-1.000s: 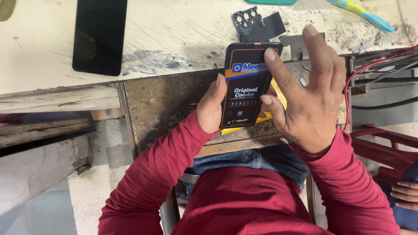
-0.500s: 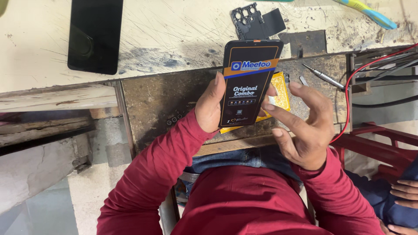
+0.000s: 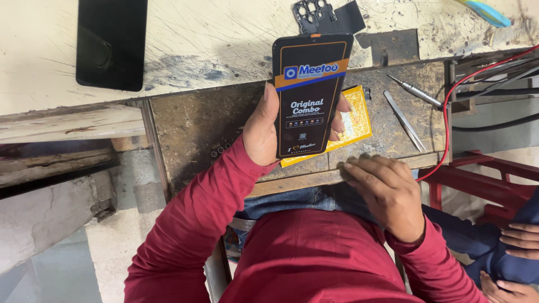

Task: The person handles a disassembled smartphone and a Meetoo Original Combo screen assembly. They connect a red-and-white cable to the phone's charging port, then to the screen assembly, and repeatedly plug and unplug the cable while holding the screen. The person also adjusts a ribbon cable inside the phone chassis.

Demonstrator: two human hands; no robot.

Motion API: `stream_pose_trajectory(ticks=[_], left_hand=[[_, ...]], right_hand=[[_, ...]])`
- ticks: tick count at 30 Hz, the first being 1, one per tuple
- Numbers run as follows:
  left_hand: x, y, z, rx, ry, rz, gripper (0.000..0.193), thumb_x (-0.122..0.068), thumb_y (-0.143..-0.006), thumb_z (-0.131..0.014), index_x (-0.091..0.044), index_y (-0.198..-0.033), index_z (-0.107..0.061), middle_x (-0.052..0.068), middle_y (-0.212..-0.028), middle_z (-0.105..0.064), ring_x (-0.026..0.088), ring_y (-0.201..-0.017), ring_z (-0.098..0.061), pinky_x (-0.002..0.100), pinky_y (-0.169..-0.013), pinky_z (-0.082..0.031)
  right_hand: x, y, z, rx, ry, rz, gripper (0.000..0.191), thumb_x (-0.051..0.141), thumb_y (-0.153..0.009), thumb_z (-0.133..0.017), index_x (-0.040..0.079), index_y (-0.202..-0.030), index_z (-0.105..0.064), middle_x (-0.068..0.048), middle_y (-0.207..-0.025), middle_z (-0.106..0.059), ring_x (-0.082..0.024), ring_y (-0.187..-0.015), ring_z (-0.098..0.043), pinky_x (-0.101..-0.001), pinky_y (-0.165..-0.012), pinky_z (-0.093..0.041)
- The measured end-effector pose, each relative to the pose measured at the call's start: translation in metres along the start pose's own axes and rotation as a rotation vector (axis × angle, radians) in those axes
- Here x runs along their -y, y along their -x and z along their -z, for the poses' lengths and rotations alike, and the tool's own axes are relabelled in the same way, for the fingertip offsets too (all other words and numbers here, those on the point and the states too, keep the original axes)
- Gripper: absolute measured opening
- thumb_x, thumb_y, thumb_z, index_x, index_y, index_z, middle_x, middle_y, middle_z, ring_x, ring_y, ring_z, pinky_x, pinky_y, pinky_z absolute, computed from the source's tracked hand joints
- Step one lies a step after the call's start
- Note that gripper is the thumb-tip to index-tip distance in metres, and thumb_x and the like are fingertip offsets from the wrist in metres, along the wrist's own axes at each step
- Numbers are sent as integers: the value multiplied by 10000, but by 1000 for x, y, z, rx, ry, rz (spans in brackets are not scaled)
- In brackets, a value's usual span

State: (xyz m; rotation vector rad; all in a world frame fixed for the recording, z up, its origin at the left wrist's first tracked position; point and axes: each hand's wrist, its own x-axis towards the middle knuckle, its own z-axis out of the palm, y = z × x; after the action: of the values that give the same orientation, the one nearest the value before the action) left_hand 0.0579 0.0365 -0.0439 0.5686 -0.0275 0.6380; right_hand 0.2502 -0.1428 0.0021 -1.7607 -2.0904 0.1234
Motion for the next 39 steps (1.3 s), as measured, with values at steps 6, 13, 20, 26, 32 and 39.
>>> stream_pose_trajectory(ticks=[6, 13, 20, 26, 32, 39], left_hand=[[-2, 2, 0, -16, 15, 25, 939, -754, -1018, -440, 44, -1511, -443, 209, -1360, -604, 222, -1156, -672, 363, -986, -585], [-1, 1, -2, -17, 49, 9, 930, -757, -1032, -406, 46, -1498, -451, 204, -1339, -598, 230, -1140, -671, 379, -968, -589], [-2, -1, -14, -37, 170, -61, 887, -728, -1070, -337, 31, -1516, -440, 201, -1316, -581, 249, -1150, -663, 399, -996, -586], [0, -6, -30, -38, 264, -182, 886, -731, -1092, -301, 47, -1491, -444, 201, -1331, -572, 266, -1165, -660, 433, -994, -587], [-1, -10, -39, -51, 307, -343, 821, -720, -1133, -274, 24, -1444, -430, 186, -1309, -556, 297, -1140, -641, 453, -972, -586], [-5, -14, -33, -59, 316, -426, 830, -727, -1133, -268, 8, -1467, -460, 169, -1324, -547, 279, -1131, -589, 455, -980, -577]], right_hand=[[-21, 17, -5, -103, -119, -19, 308, -96, -812, -759, 42, -1087, -744, -96, -1053, -767, -251, -1026, -756, -341, -918, -603], [-4, 34, -4, -184, -542, -371, 318, 4, -857, -796, 5, -1157, -687, -95, -1075, -763, -174, -924, -772, -284, -817, -622], [1, 11, 8, 74, -828, -367, 228, 37, -877, -752, 14, -1104, -735, -104, -1072, -676, -164, -934, -707, -263, -818, -591], [13, -14, -11, 132, -1111, -619, 279, 11, -901, -725, -10, -1178, -751, -76, -880, -698, -131, -714, -655, -263, -653, -538], [28, -31, -24, 59, -1327, -669, 316, 60, -1007, -614, -27, -1308, -657, -89, -984, -724, -123, -820, -679, -262, -766, -568], [36, -44, -33, -22, -1555, -692, 118, 76, -1034, -618, 5, -1119, -576, -103, -890, -741, -161, -803, -731, -316, -763, -622]])
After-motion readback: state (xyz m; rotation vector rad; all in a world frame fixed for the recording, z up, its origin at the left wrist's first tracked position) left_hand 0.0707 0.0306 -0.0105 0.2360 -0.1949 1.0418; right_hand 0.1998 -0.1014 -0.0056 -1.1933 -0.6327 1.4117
